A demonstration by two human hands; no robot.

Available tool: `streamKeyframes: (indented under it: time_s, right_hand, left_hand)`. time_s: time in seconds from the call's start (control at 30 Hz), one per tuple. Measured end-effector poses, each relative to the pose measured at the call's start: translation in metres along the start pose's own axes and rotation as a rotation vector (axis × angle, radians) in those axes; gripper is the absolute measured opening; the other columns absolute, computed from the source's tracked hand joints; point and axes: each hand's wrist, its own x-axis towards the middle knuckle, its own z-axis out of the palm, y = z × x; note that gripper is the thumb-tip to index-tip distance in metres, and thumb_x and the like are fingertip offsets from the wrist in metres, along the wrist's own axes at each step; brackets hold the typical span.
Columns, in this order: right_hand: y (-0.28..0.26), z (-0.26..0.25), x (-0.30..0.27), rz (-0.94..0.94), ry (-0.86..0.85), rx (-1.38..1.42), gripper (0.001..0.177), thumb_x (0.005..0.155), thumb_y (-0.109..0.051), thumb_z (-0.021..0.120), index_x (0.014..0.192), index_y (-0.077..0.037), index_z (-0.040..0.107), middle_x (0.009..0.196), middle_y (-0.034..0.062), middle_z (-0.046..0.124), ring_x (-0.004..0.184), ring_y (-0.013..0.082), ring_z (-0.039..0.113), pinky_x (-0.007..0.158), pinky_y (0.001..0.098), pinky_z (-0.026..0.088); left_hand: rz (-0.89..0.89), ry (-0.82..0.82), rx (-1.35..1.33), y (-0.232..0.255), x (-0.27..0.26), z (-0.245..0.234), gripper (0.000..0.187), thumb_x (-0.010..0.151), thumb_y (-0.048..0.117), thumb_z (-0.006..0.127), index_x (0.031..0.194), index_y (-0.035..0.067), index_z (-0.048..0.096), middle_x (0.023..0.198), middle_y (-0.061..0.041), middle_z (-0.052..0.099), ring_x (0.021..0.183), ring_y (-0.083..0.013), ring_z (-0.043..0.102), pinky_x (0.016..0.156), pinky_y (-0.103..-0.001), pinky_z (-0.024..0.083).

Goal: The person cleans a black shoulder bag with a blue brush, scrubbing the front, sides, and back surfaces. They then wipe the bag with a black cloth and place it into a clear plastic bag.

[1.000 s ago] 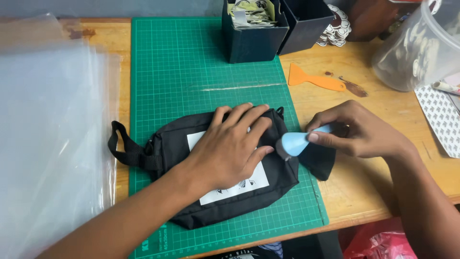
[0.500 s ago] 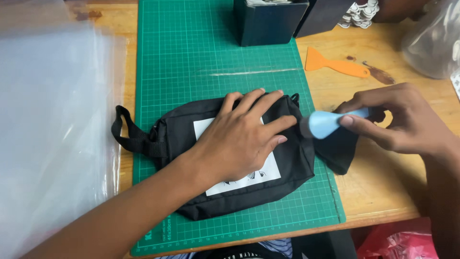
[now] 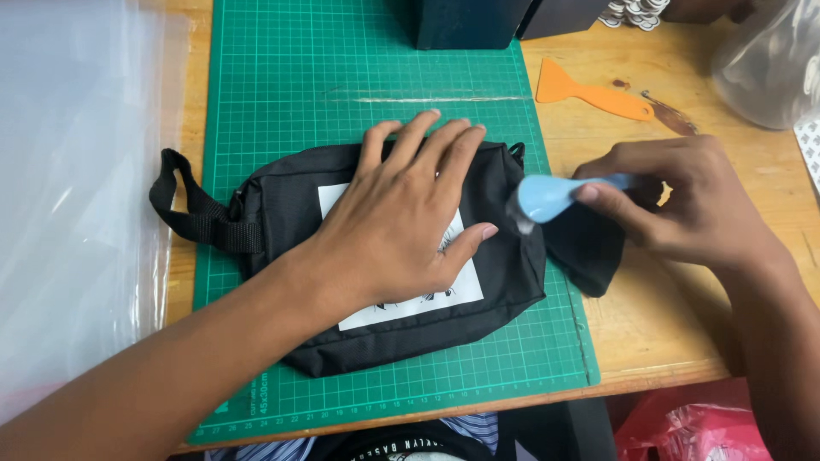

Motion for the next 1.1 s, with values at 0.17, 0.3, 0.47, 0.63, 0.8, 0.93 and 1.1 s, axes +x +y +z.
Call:
streamKeyframes:
  time_s: [0.17,0.3,0.47,0.63,0.8,0.93,1.1]
  right_hand:
    - [-0.008,0.0,-0.003,-0.003,0.184,-0.075,0.018,0.106,-0.018,0.068,0.097,-0.005,0.076,0.072,0.0023,0.063,0.057,0.0123,0.045,0.057,0.0251,0.035]
    - [-0.009,0.009,0.0,-0.06,0.109,-0.119,0.016,0.101,-0.022,0.071,0.095,-0.008,0.077,0.062,-0.0009,0.059,0.046,0.0105,0.044,0.064,0.0249,0.036]
    - [-0.018,0.007,-0.002,-0.052,0.276,-0.09,0.018,0.109,-0.014,0.07,0.099,0.0,0.075,0.07,0.0027,0.059,0.055,0.0137,0.041,0.058,0.028,0.033]
    - [-0.019,0.012,0.0,-0.202,0.271,-0.173,0.015,0.105,-0.015,0.073,0.094,-0.007,0.076,0.073,0.004,0.065,0.054,0.0159,0.049,0.079,0.033,0.039]
    - [-0.001,0.019,-0.01,-0.045,0.483,0.091,0.026,0.117,-0.026,0.052,0.106,-0.002,0.052,0.078,0.0061,0.049,0.062,0.0143,0.041,0.06,0.0302,0.032]
    - [-0.011,0.008,-0.012,-0.14,0.192,0.742,0.036,0.101,-0.04,0.058,0.107,-0.014,0.035,0.104,0.0151,0.058,0.09,0.0162,0.061,0.061,0.0191,0.052]
    - [-0.012,0.011,-0.024,-0.103,0.093,0.858,0.045,0.086,-0.022,0.076,0.11,-0.01,0.041,0.111,0.0102,0.052,0.088,0.0167,0.056,0.072,0.0288,0.052]
  left_hand:
    - [-0.032,0.007,0.055,-0.001,0.001,-0.002,0.083,0.095,0.056,0.064,0.148,-0.005,0.042,0.142,-0.016,0.055,0.126,-0.0329,0.051,0.105,-0.053,0.035]
    - [0.013,0.044,-0.008,-0.002,0.004,-0.003,0.075,0.097,0.044,0.068,0.147,-0.006,0.043,0.131,-0.017,0.052,0.116,-0.0331,0.05,0.095,-0.048,0.039]
    - [0.033,0.128,-0.07,-0.002,0.009,-0.006,0.045,0.1,0.02,0.069,0.134,-0.005,0.053,0.113,-0.016,0.048,0.099,-0.0325,0.047,0.082,-0.045,0.043]
    - [0.048,0.249,-0.116,-0.002,0.012,-0.005,0.015,0.097,-0.003,0.068,0.109,0.004,0.062,0.104,-0.009,0.054,0.091,-0.0297,0.052,0.069,-0.043,0.043]
    - [0.062,0.432,-0.029,0.007,0.012,-0.024,0.022,0.098,-0.009,0.065,0.112,0.008,0.062,0.105,-0.008,0.057,0.09,-0.0284,0.056,0.08,-0.043,0.04]
    - [0.252,0.588,0.049,0.022,0.019,-0.044,0.031,0.098,-0.017,0.059,0.108,0.012,0.067,0.104,-0.007,0.064,0.091,-0.0287,0.068,0.098,-0.052,0.04]
    - [0.368,0.568,0.164,0.029,0.034,-0.061,0.02,0.104,-0.003,0.07,0.104,0.017,0.068,0.103,0.001,0.068,0.098,-0.0269,0.066,0.095,-0.05,0.043]
